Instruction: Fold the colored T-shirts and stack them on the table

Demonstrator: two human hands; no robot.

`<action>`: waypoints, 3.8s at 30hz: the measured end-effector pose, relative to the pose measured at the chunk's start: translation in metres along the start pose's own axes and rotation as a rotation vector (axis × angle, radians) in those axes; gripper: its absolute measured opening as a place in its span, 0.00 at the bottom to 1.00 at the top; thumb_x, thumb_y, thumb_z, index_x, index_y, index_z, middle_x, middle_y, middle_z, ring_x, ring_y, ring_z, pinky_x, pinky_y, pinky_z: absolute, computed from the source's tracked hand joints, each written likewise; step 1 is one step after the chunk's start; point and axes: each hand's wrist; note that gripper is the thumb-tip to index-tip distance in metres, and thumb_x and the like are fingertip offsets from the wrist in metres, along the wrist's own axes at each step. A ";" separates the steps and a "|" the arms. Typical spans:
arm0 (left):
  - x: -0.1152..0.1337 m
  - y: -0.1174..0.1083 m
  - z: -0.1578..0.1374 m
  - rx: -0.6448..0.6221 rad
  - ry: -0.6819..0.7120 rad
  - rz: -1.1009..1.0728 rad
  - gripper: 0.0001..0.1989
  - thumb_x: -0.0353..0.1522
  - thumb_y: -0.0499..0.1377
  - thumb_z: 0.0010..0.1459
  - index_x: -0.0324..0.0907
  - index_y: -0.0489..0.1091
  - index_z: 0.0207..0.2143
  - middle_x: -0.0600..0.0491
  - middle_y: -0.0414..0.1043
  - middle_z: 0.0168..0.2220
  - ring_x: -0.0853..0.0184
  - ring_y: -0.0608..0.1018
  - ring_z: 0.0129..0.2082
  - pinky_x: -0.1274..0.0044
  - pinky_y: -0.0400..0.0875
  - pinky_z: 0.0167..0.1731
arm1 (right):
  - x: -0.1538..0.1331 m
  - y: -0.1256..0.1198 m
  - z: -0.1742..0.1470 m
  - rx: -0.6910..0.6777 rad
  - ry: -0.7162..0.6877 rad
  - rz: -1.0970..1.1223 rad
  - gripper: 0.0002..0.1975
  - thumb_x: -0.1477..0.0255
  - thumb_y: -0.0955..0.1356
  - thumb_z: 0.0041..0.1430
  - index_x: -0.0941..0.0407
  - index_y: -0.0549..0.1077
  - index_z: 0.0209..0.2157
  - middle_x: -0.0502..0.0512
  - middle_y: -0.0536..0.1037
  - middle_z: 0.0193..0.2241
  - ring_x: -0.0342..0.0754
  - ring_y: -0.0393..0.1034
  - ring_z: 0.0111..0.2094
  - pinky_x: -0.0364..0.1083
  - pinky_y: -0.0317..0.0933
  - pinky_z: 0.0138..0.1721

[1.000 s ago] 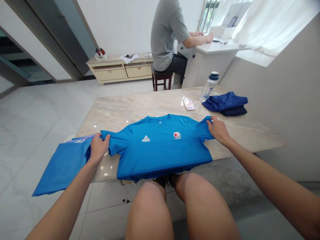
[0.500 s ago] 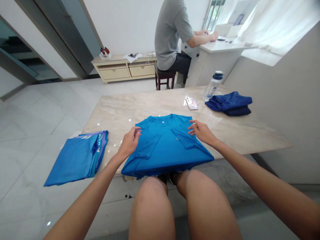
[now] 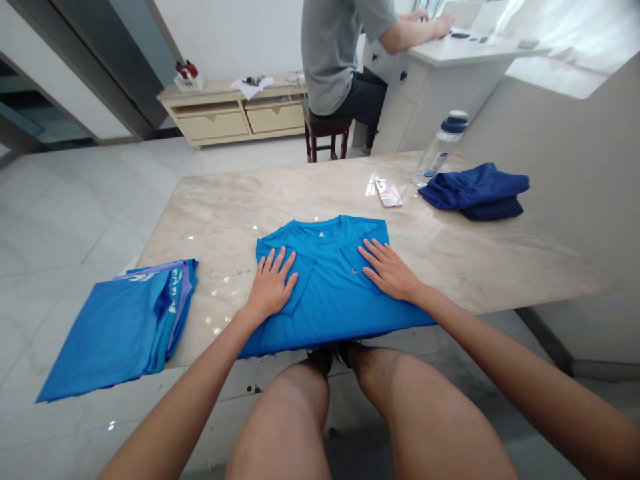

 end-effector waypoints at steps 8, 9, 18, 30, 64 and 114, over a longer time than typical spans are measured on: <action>-0.018 -0.024 0.041 -0.024 0.058 -0.027 0.27 0.42 0.54 0.76 0.45 0.67 0.72 0.40 0.68 0.71 0.45 0.67 0.70 0.52 0.60 0.69 | 0.008 -0.009 0.004 -0.002 -0.051 0.008 0.32 0.56 0.58 0.81 0.54 0.59 0.78 0.62 0.55 0.79 0.63 0.45 0.80 0.70 0.43 0.79; -0.019 -0.027 0.048 -0.008 0.049 -0.031 0.25 0.41 0.55 0.75 0.45 0.69 0.70 0.40 0.71 0.68 0.46 0.69 0.67 0.53 0.63 0.66 | 0.007 -0.009 0.001 0.016 -0.056 0.016 0.32 0.56 0.58 0.81 0.53 0.60 0.78 0.62 0.56 0.79 0.62 0.46 0.80 0.70 0.44 0.79; -0.015 -0.023 0.074 0.045 -0.018 -0.120 0.06 0.37 0.62 0.71 0.46 0.78 0.44 0.45 0.80 0.51 0.49 0.73 0.56 0.57 0.64 0.58 | -0.001 -0.012 -0.017 0.151 -0.038 0.068 0.29 0.61 0.59 0.80 0.52 0.61 0.77 0.61 0.62 0.77 0.60 0.55 0.78 0.67 0.53 0.77; 0.008 -0.020 0.067 0.169 -0.044 -0.107 0.17 0.38 0.55 0.75 0.43 0.74 0.59 0.41 0.76 0.62 0.48 0.73 0.64 0.56 0.65 0.65 | -0.008 -0.023 -0.020 0.013 -0.087 -0.040 0.32 0.61 0.60 0.81 0.50 0.55 0.80 0.59 0.51 0.80 0.63 0.44 0.81 0.70 0.43 0.79; -0.078 -0.079 0.101 -0.495 -0.144 -0.327 0.32 0.55 0.75 0.37 0.46 0.76 0.40 0.51 0.81 0.37 0.53 0.82 0.41 0.71 0.73 0.38 | 0.069 -0.092 0.115 -0.553 0.220 0.031 0.36 0.54 0.81 0.50 0.56 0.79 0.58 0.64 0.83 0.55 0.64 0.79 0.52 0.52 0.70 0.51; -0.030 -0.124 -0.049 0.525 0.076 -0.143 0.10 0.37 0.59 0.71 0.51 0.76 0.34 0.51 0.82 0.39 0.59 0.83 0.43 0.63 0.79 0.47 | -0.015 -0.106 -0.019 0.458 -0.031 -0.020 0.15 0.63 0.64 0.77 0.46 0.84 0.44 0.56 0.87 0.43 0.61 0.79 0.49 0.65 0.68 0.59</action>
Point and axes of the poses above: each hand's wrist, its own z-axis towards the middle knuckle, its own y-axis out of the palm, x = y × z
